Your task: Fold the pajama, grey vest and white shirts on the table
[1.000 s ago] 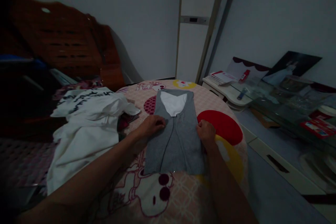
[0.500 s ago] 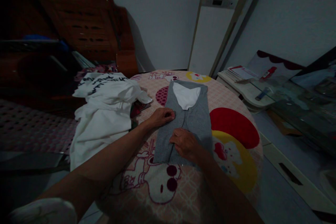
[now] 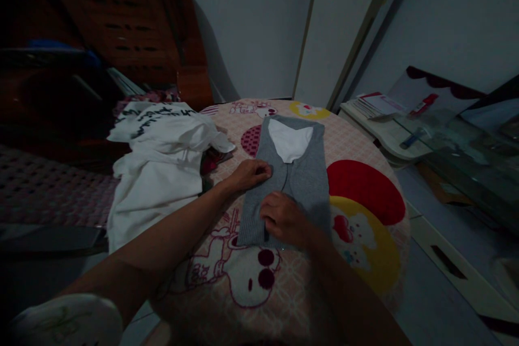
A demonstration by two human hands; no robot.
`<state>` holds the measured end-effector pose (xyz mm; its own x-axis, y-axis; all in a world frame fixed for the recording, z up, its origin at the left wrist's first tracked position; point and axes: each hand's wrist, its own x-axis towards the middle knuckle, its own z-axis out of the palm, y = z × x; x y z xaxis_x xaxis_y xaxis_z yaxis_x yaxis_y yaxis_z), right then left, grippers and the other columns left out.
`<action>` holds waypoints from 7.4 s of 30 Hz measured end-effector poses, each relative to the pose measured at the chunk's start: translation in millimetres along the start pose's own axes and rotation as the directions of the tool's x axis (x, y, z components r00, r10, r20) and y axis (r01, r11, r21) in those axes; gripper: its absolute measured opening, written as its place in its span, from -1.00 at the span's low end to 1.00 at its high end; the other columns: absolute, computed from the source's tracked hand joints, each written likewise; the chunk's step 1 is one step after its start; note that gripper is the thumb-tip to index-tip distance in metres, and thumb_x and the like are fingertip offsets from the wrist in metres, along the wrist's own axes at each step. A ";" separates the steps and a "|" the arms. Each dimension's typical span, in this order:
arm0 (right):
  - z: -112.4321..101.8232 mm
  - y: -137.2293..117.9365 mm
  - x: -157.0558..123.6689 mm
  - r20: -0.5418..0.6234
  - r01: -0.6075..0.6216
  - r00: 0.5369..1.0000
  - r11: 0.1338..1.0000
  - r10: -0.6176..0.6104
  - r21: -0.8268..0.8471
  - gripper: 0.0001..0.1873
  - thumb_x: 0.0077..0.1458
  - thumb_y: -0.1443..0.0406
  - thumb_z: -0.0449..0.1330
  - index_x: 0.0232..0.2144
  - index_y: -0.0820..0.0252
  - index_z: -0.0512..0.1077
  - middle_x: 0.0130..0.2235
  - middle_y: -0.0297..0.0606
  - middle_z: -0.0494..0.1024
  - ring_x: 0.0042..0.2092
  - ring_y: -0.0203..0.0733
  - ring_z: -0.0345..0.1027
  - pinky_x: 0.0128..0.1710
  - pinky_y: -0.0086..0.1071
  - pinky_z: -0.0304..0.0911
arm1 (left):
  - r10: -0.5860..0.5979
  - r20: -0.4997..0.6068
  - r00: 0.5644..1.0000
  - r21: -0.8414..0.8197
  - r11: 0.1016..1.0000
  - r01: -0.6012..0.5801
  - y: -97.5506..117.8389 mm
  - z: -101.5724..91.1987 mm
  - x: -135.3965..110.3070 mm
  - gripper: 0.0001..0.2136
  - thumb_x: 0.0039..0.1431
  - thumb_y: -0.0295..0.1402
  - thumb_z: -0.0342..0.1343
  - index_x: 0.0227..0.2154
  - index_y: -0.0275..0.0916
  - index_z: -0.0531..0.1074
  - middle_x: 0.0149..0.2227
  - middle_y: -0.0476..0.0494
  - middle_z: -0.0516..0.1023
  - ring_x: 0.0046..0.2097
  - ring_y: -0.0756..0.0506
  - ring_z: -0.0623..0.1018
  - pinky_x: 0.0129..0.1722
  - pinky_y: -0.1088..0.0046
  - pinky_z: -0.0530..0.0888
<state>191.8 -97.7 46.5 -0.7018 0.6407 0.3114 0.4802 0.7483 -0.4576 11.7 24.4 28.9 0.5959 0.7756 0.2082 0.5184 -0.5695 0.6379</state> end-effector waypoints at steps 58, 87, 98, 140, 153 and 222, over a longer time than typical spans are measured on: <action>-45.1 81.0 -50.6 -0.485 -0.500 0.678 0.830 0.552 0.247 -0.72 0.04 0.21 0.23 -0.23 0.22 0.59 -0.27 -0.13 0.64 -0.25 -0.09 0.53 -0.22 -0.29 0.43 | 0.348 0.230 0.909 0.045 0.929 -0.367 10.1 7.0 -14.4 -0.44 0.25 -0.13 0.10 0.26 -0.23 0.25 0.32 -0.35 0.23 0.33 -0.26 0.24 0.29 0.11 0.21; -59.3 72.9 15.9 -0.434 -0.565 0.751 0.824 0.498 -0.031 -0.82 0.07 0.39 0.20 -0.32 0.18 0.61 -0.31 -0.17 0.66 -0.27 -0.09 0.52 -0.22 -0.30 0.35 | 0.158 -0.062 0.985 0.138 0.979 -0.149 5.5 15.8 69.5 -0.62 0.00 -0.53 0.16 -0.06 -0.19 0.43 -0.08 -0.14 0.52 -0.14 -0.12 0.55 -0.10 0.35 0.47; -32.4 123.1 33.2 -0.519 -0.592 0.674 0.804 0.526 0.047 -0.80 0.04 0.42 0.15 -0.34 0.21 0.58 -0.26 -0.14 0.62 -0.21 -0.11 0.49 -0.16 -0.31 0.34 | 0.030 -0.259 0.966 -0.060 0.997 -0.047 -8.7 23.9 66.2 -0.72 -0.01 -0.42 0.25 -0.19 -0.24 0.40 -0.21 -0.07 0.44 -0.34 -0.01 0.46 -0.21 0.39 0.46; -32.7 129.1 40.3 -0.616 -0.597 0.577 0.792 0.537 0.131 -0.59 0.17 0.15 0.07 -0.67 0.16 0.27 -0.61 -0.38 0.27 -0.50 -0.29 0.15 -0.46 -0.39 -0.01 | -0.051 -0.223 0.974 -0.013 0.999 0.049 8.6 19.6 78.5 -0.89 0.08 -0.33 0.13 -0.44 -0.26 0.48 -0.42 -0.08 0.55 -0.37 -0.05 0.48 -0.29 0.42 0.41; -32.0 130.4 39.6 -0.603 -0.601 0.584 0.789 0.543 0.128 -0.61 0.16 0.16 0.09 -0.65 0.17 0.32 -0.61 -0.37 0.32 -0.49 -0.28 0.20 -0.45 -0.40 0.02 | -0.087 -0.186 0.979 0.365 0.919 0.151 25.6 30.8 71.4 -0.89 0.11 -0.39 0.10 -0.29 -0.24 0.46 -0.23 -0.23 0.52 -0.18 -0.18 0.52 -0.22 0.35 0.44; -24.5 135.4 35.2 -0.413 -0.356 0.855 0.934 0.314 -0.026 -0.70 0.07 0.41 0.15 -0.23 0.05 0.63 -0.11 -0.26 0.65 -0.08 -0.11 0.49 0.02 -0.16 0.31 | 0.077 -0.414 0.907 -0.038 0.994 -0.102 -5.5 23.7 82.1 -0.78 0.22 -0.44 0.03 -0.19 -0.25 0.57 -0.22 -0.16 0.59 -0.15 -0.08 0.54 -0.10 0.40 0.45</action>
<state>244.9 30.4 15.9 -0.2320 0.8538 0.4660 0.7123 0.4753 -0.5164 72.3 84.8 25.0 0.3263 0.7721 0.5453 0.4315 -0.6349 0.6408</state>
